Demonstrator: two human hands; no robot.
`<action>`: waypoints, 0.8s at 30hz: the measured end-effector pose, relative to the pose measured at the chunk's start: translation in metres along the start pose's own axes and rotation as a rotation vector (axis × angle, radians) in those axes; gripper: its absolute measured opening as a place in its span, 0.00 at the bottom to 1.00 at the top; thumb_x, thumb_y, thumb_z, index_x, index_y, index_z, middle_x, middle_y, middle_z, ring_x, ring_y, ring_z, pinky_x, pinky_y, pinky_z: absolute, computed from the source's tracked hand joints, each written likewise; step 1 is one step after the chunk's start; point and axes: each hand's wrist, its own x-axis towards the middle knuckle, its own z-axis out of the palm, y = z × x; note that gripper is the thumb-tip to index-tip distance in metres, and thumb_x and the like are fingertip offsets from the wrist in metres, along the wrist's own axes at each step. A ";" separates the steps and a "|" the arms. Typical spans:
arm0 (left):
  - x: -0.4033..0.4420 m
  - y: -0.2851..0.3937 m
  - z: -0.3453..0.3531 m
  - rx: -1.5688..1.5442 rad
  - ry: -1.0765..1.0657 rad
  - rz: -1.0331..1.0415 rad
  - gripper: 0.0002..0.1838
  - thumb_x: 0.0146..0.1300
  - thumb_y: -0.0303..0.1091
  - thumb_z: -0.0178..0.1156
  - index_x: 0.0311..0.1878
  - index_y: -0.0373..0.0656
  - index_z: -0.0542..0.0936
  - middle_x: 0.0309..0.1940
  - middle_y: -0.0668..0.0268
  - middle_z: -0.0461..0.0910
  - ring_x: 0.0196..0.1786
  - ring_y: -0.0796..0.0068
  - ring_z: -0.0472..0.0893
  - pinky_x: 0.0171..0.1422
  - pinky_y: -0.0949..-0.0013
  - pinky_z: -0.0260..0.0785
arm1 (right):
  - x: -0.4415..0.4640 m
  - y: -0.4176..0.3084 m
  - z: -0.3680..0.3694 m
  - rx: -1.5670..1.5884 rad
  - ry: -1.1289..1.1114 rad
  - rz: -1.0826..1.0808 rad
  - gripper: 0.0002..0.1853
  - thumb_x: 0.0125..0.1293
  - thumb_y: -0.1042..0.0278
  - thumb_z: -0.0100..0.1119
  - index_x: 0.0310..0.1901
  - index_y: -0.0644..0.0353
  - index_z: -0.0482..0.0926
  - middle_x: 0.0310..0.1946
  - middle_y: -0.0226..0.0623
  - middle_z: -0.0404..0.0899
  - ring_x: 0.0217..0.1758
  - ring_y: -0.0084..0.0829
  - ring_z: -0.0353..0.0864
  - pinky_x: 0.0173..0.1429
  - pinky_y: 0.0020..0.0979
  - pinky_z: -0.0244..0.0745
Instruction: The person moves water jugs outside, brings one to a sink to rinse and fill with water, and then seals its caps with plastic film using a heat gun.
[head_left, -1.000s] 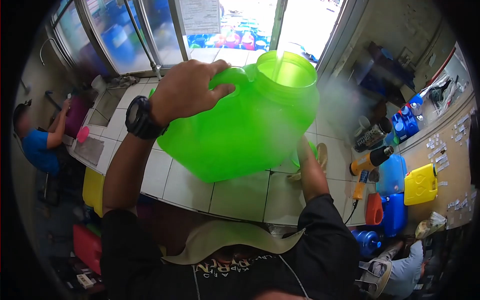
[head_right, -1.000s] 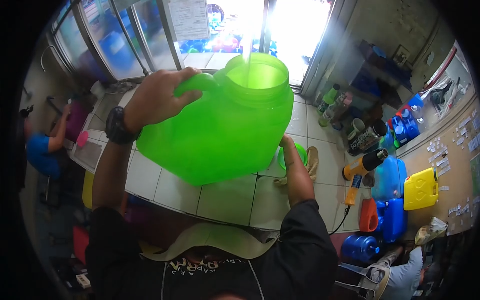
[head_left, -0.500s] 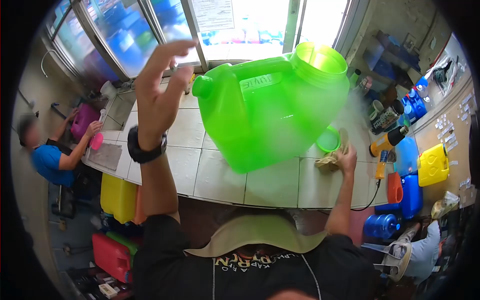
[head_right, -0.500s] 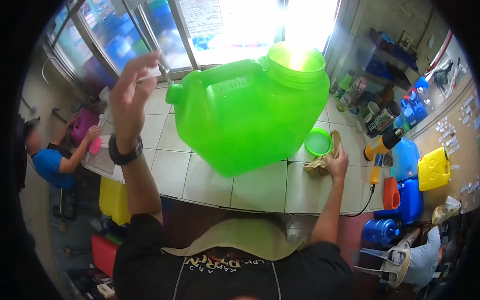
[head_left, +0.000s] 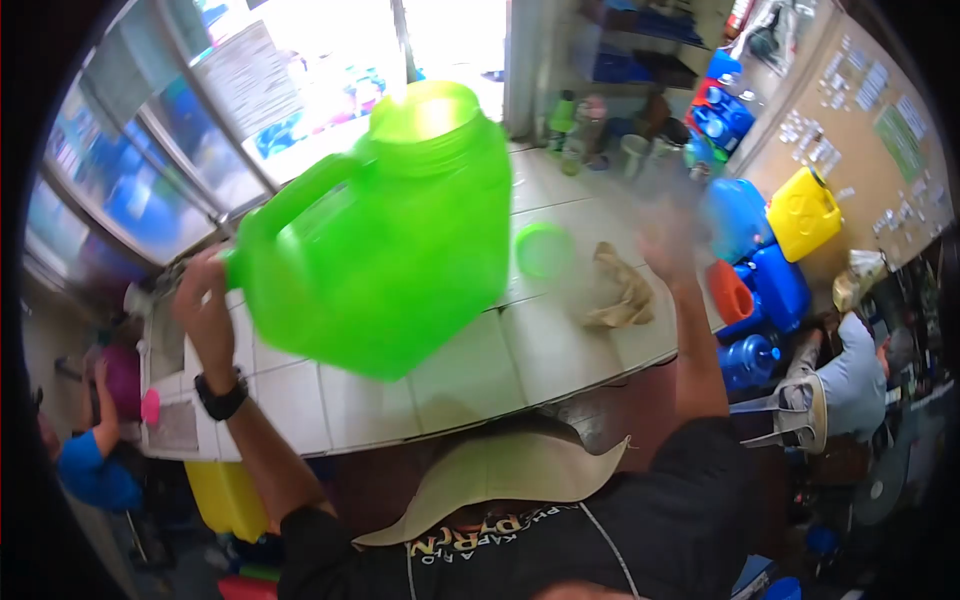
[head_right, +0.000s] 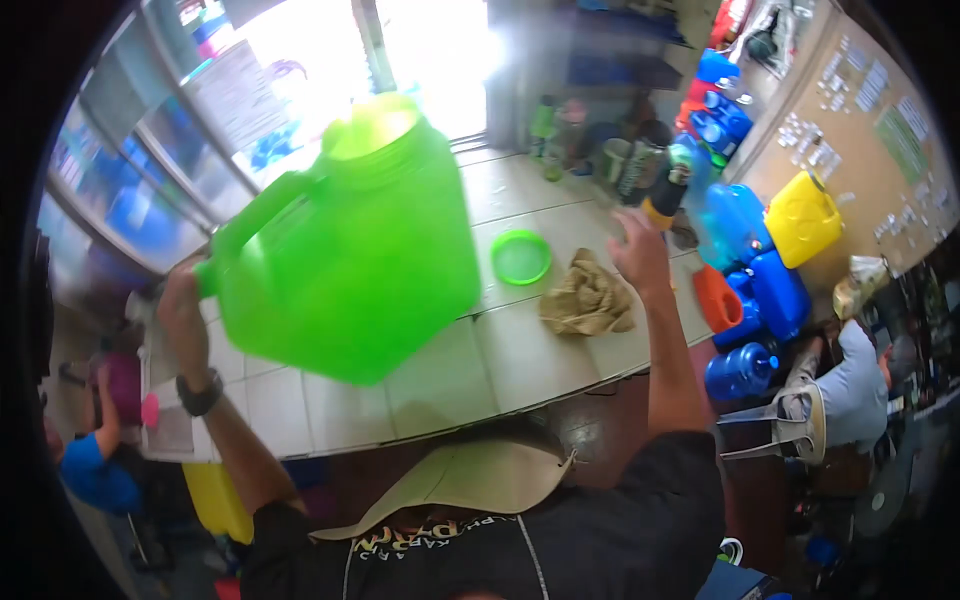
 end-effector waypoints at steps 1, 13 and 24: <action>0.000 -0.010 -0.006 0.077 -0.058 -0.036 0.20 0.70 0.43 0.47 0.41 0.34 0.79 0.36 0.64 0.80 0.38 0.73 0.76 0.47 0.68 0.66 | 0.022 0.002 -0.011 0.050 0.074 -0.072 0.19 0.50 0.68 0.61 0.46 0.61 0.77 0.48 0.44 0.75 0.54 0.43 0.73 0.58 0.36 0.68; -0.223 -0.029 0.039 0.079 -0.072 -0.909 0.19 0.68 0.36 0.42 0.25 0.36 0.72 0.20 0.62 0.70 0.24 0.71 0.69 0.32 0.65 0.62 | 0.341 0.209 -0.028 0.011 0.099 -0.264 0.15 0.58 0.55 0.55 0.42 0.53 0.81 0.38 0.41 0.81 0.45 0.43 0.79 0.50 0.39 0.73; -0.284 0.078 0.147 0.019 -0.985 -0.646 0.15 0.61 0.40 0.54 0.28 0.36 0.77 0.25 0.52 0.77 0.27 0.61 0.79 0.33 0.63 0.69 | 0.452 0.282 0.066 -0.727 -0.085 -0.512 0.12 0.56 0.64 0.49 0.26 0.59 0.81 0.30 0.47 0.80 0.38 0.47 0.80 0.44 0.46 0.74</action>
